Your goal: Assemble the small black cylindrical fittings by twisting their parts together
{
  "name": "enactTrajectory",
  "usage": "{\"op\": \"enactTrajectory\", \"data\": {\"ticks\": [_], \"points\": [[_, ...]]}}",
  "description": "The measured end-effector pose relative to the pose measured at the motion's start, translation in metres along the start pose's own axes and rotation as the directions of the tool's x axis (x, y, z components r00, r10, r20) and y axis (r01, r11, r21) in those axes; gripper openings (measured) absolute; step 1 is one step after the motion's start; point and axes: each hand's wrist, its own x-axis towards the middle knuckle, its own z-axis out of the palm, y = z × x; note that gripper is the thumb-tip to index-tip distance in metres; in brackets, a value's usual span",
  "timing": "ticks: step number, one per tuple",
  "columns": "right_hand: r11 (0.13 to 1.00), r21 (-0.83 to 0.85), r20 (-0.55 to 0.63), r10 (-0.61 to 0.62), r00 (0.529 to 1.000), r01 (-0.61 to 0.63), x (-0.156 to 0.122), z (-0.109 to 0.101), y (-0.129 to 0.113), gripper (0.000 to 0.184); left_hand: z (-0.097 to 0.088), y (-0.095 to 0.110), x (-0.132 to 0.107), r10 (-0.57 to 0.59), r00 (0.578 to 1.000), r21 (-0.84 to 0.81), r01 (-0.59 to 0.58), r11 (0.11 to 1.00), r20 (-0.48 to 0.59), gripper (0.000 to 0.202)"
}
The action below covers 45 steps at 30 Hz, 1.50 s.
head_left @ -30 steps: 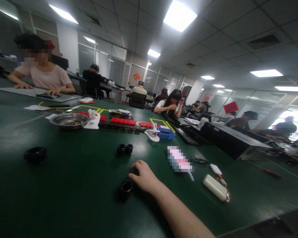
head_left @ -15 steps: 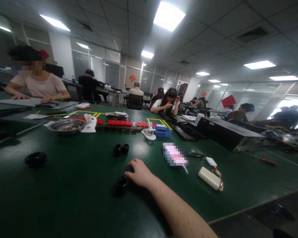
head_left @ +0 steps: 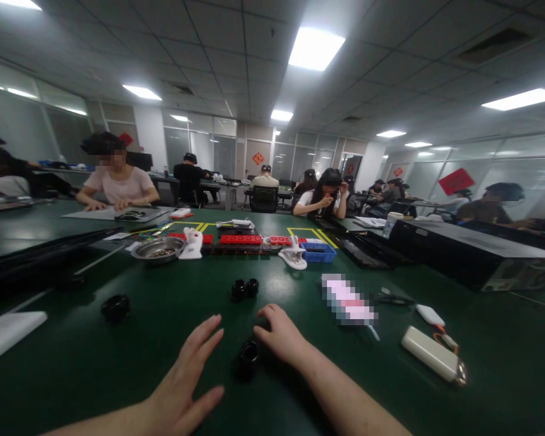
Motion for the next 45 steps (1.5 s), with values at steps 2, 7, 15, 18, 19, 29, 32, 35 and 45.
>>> {"op": "enactTrajectory", "data": {"ticks": [2,7,15,18,19,29,32,35,45], "points": [[1.000,0.012,-0.053,0.009,0.999,-0.008,0.000,-0.001,-0.004,0.022,0.014,-0.012,0.024,-0.050,0.997,-0.034,0.052,0.998,0.058,0.059],[1.000,0.007,-0.058,0.016,0.998,-0.015,-0.008,-0.005,-0.021,0.020,0.037,-0.028,0.054,-0.101,0.949,-0.058,0.124,0.991,0.299,0.079],[0.978,-0.183,0.118,-0.081,0.990,0.102,-0.020,0.010,-0.041,0.029,0.033,-0.004,0.066,0.016,0.918,-0.196,0.068,0.978,0.397,0.047],[0.983,-0.149,0.119,-0.090,0.989,0.107,-0.019,0.010,-0.043,0.036,0.032,-0.007,0.067,0.000,0.923,-0.200,0.084,0.976,0.386,0.038],[0.984,-0.130,0.120,-0.105,0.987,0.121,-0.019,0.008,-0.044,0.038,0.031,-0.010,0.066,-0.003,0.924,-0.198,0.086,0.976,0.382,0.039],[0.976,0.055,-0.031,-0.211,0.977,0.212,-0.019,0.016,-0.037,0.056,0.033,-0.025,0.066,-0.036,0.948,-0.176,0.096,0.980,0.316,0.040],[0.976,0.085,-0.028,-0.197,0.980,0.199,-0.018,0.022,-0.034,0.049,0.033,-0.025,0.066,-0.021,0.950,-0.197,0.086,0.977,0.313,0.045],[0.947,0.158,-0.004,-0.282,0.959,0.280,-0.019,0.022,-0.033,0.062,0.033,-0.026,0.066,-0.012,0.956,-0.205,0.075,0.976,0.292,0.049],[0.958,0.228,-0.066,-0.164,0.984,0.175,-0.014,0.025,-0.026,0.054,0.035,-0.030,0.066,0.017,0.962,-0.217,0.044,0.975,0.271,0.050]]}}
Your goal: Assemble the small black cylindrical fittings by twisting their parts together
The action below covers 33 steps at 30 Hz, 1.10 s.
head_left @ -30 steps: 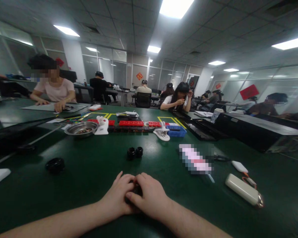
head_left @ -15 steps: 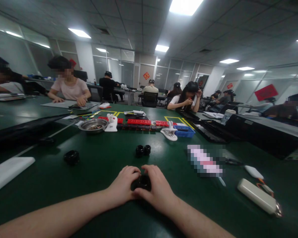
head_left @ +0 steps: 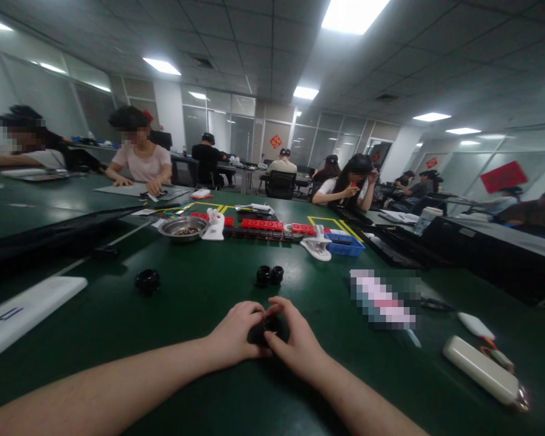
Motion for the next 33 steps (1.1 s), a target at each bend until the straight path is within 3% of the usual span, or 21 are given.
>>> {"op": "enactTrajectory", "data": {"ticks": [4,9,11,15,21,24,28,33], "points": [[0.995,0.062,0.050,-0.075,0.996,0.072,-0.0017,-0.0025,-0.0026,0.063,0.0022,-0.0028,-0.0002,0.014,1.000,-0.006,-0.014,1.000,-0.006,0.052],[0.999,-0.020,-0.041,0.038,0.998,-0.039,0.0008,-0.0006,0.0004,0.051,0.0007,-0.0006,-0.0006,0.010,1.000,-0.009,-0.010,1.000,-0.010,0.042],[0.999,0.019,0.006,0.026,1.000,-0.026,0.0011,-0.0014,0.0002,0.050,0.0008,-0.0005,-0.0007,0.008,1.000,-0.011,-0.008,1.000,-0.009,0.046],[0.991,0.124,0.107,-0.060,0.992,0.047,-0.0012,-0.0058,-0.0036,0.067,0.0009,-0.0012,-0.0011,0.009,1.000,-0.006,-0.009,1.000,0.005,0.055],[0.998,-0.062,-0.055,0.025,0.998,-0.028,0.0003,-0.0015,-0.0004,0.055,-0.0020,0.0018,-0.0013,0.016,1.000,-0.005,-0.016,1.000,0.015,0.039],[1.000,-0.030,-0.022,0.005,1.000,-0.005,0.0009,-0.0015,0.0001,0.048,-0.0021,0.0017,-0.0017,0.022,1.000,-0.004,-0.022,1.000,0.015,0.044],[0.996,0.068,0.060,-0.069,0.996,0.065,-0.0009,-0.0062,-0.0044,0.065,-0.0015,0.0003,-0.0025,0.013,1.000,0.001,-0.013,1.000,0.015,0.051],[0.997,-0.074,-0.028,0.032,0.999,-0.034,0.0000,-0.0033,-0.0026,0.057,-0.0013,0.0007,-0.0015,0.031,0.999,0.013,-0.032,0.999,0.008,0.043]]}}
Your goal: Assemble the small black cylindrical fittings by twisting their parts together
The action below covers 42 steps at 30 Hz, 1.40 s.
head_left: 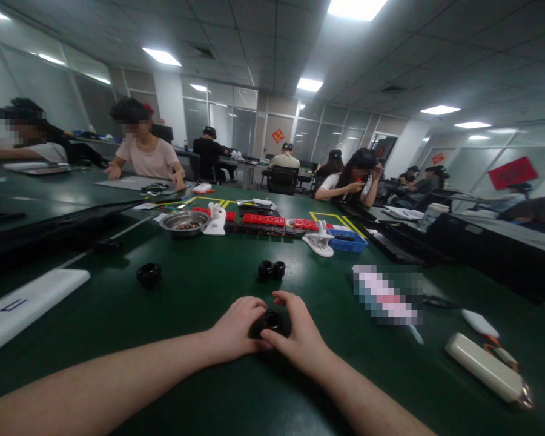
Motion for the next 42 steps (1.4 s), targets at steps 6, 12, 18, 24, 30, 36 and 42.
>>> {"op": "enactTrajectory", "data": {"ticks": [6,12,18,24,30,36,42], "points": [[0.992,0.111,0.085,-0.077,0.993,0.068,0.0000,0.0003,0.0038,0.059,0.0020,-0.0024,-0.0005,-0.009,1.000,-0.005,0.009,1.000,-0.003,0.051],[0.999,0.026,0.019,-0.040,0.999,0.039,0.0002,0.0012,0.0053,0.056,0.0009,-0.0005,-0.0007,0.000,1.000,-0.001,0.000,1.000,-0.012,0.047],[0.984,0.133,0.076,-0.131,0.988,0.121,0.0002,0.0000,0.0034,0.060,-0.0004,0.0009,-0.0016,-0.004,1.000,0.008,0.004,1.000,-0.001,0.053],[0.997,0.021,0.005,-0.075,0.997,0.075,0.0005,0.0009,0.0031,0.055,0.0001,-0.0002,-0.0013,0.004,1.000,0.016,-0.004,1.000,-0.004,0.049],[0.988,0.124,0.069,-0.104,0.992,0.095,0.0015,-0.0012,0.0035,0.056,0.0009,-0.0002,-0.0011,-0.002,1.000,0.012,0.002,1.000,-0.009,0.054],[0.996,0.056,0.025,-0.074,0.997,0.073,-0.0005,-0.0009,0.0026,0.054,-0.0004,-0.0005,-0.0020,-0.008,1.000,-0.011,0.008,1.000,-0.002,0.052],[0.997,0.067,0.031,-0.038,0.999,0.036,0.0004,0.0003,0.0049,0.051,-0.0027,0.0016,-0.0019,-0.008,1.000,0.002,0.008,1.000,0.002,0.051]]}}
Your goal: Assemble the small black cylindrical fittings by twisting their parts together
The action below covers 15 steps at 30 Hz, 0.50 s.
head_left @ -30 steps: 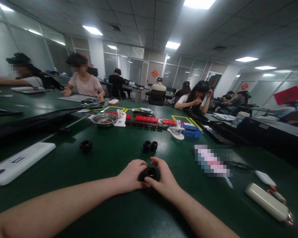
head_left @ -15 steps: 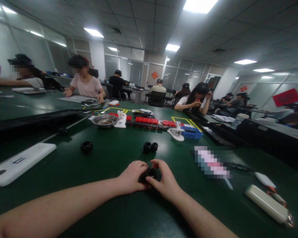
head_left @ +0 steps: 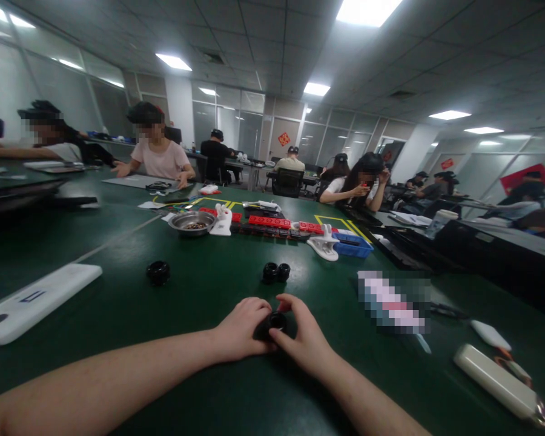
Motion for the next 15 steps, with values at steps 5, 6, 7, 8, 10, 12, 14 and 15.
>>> {"op": "enactTrajectory", "data": {"ticks": [5,6,7,8,10,12,14,15], "points": [[0.994,0.082,0.075,-0.075,0.994,0.069,-0.0019,-0.0046,-0.0054,0.064,-0.0006,0.0003,-0.0009,-0.004,1.000,-0.002,0.004,1.000,0.013,0.056],[0.996,0.060,0.059,-0.067,0.996,0.064,-0.0018,-0.0042,-0.0057,0.061,-0.0006,0.0004,-0.0009,-0.003,1.000,-0.003,0.003,1.000,0.013,0.057],[0.998,0.031,0.035,-0.054,0.998,0.053,-0.0015,-0.0034,-0.0054,0.058,-0.0007,0.0007,-0.0008,-0.003,1.000,-0.003,0.003,1.000,0.012,0.056],[0.999,0.001,0.010,-0.037,0.999,0.036,-0.0010,-0.0022,-0.0045,0.054,-0.0009,0.0012,-0.0006,-0.004,1.000,-0.003,0.004,1.000,0.010,0.055],[0.999,-0.040,-0.031,0.004,1.000,-0.005,0.0003,0.0003,-0.0021,0.049,-0.0013,0.0022,-0.0002,-0.005,1.000,-0.003,0.005,1.000,0.006,0.051],[0.999,-0.029,-0.034,0.023,0.999,-0.024,0.0011,0.0014,-0.0006,0.048,-0.0013,0.0027,0.0000,-0.006,1.000,-0.001,0.006,1.000,0.002,0.048],[1.000,0.023,0.006,-0.004,1.000,0.004,0.0008,0.0006,-0.0012,0.052,-0.0005,0.0019,0.0000,0.002,1.000,0.007,-0.002,1.000,0.001,0.051],[0.998,0.052,0.034,-0.029,0.999,0.027,0.0003,-0.0003,-0.0022,0.057,0.0002,0.0009,-0.0001,0.006,1.000,0.013,-0.006,1.000,0.000,0.053]]}}
